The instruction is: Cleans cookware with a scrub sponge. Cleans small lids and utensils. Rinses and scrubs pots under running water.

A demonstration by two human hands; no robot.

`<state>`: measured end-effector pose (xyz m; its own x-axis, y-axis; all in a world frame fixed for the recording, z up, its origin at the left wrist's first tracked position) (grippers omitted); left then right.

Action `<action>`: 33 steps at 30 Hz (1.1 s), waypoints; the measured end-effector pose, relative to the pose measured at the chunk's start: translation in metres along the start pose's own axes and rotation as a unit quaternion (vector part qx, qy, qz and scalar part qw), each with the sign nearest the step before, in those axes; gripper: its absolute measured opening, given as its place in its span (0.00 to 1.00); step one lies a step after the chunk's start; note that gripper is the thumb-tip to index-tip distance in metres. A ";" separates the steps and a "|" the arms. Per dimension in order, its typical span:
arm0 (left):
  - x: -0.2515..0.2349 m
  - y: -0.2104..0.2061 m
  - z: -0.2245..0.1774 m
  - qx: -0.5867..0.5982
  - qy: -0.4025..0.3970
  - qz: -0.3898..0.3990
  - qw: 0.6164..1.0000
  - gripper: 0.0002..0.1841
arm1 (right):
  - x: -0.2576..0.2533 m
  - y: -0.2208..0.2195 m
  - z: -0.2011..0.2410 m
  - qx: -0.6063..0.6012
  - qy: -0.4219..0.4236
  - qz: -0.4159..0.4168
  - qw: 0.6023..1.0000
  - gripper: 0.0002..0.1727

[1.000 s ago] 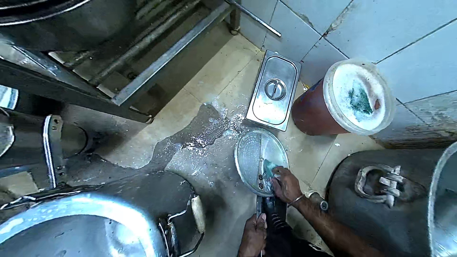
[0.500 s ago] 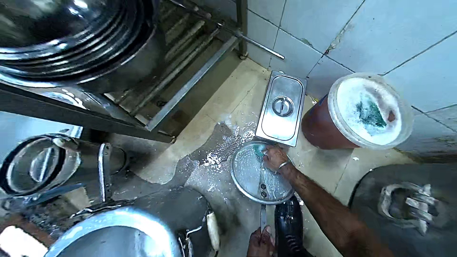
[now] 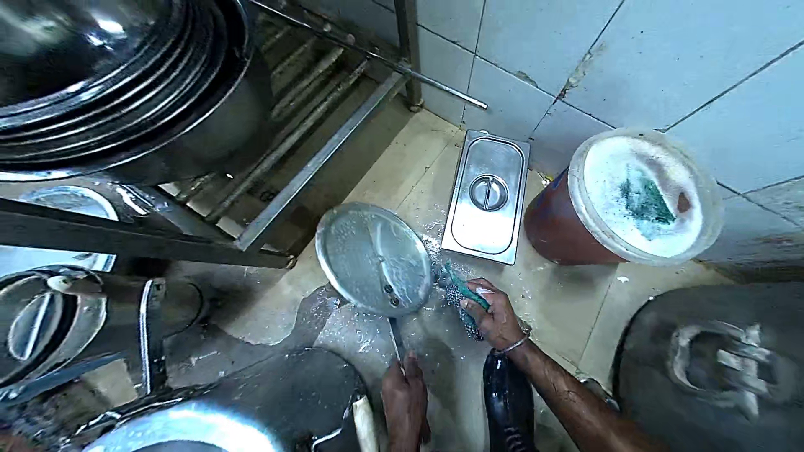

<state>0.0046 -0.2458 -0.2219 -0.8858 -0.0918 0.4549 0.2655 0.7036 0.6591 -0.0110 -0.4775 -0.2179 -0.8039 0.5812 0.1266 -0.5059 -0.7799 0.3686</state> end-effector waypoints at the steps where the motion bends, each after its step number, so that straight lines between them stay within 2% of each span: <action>1: -0.009 0.007 -0.013 -0.034 -0.020 -0.030 0.999 0.20 | 0.002 -0.002 -0.001 0.002 -0.005 0.007 1.000 0.14; 4: -0.036 0.023 -0.039 -0.076 -0.031 -0.075 0.994 0.21 | 0.012 -0.015 -0.008 0.006 -0.004 0.040 0.999 0.17; 9: -0.054 0.025 -0.053 -0.073 -0.046 -0.142 0.986 0.17 | 0.031 -0.033 -0.017 0.028 0.020 0.099 0.994 0.20; 15: -0.060 0.028 -0.064 -0.101 -0.002 -0.150 0.983 0.18 | 0.034 -0.034 -0.023 0.046 0.015 0.120 0.992 0.20; 20: -0.064 0.034 -0.076 -0.067 0.002 -0.177 0.982 0.18 | 0.038 -0.037 -0.027 0.053 0.012 0.132 0.990 0.19; 33: -0.099 0.013 -0.053 -0.142 0.052 -0.092 0.984 0.21 | 0.041 -0.048 -0.037 0.077 0.005 0.174 0.982 0.20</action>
<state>0.1158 -0.2651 -0.2263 -0.8890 -0.2821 0.3606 0.2126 0.4433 0.8708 -0.0311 -0.4248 -0.2648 -0.9235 0.2819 0.2602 -0.1470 -0.8865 0.4388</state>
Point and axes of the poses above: each hand's wrist, its own x-axis away from the middle knuckle, its own y-axis out of the back of the hand, z = x × y, the point moved 5 cm from there along -x, towards the middle knuckle, and after that the axes turned 10 degrees about -z, right-handed, at the moved point
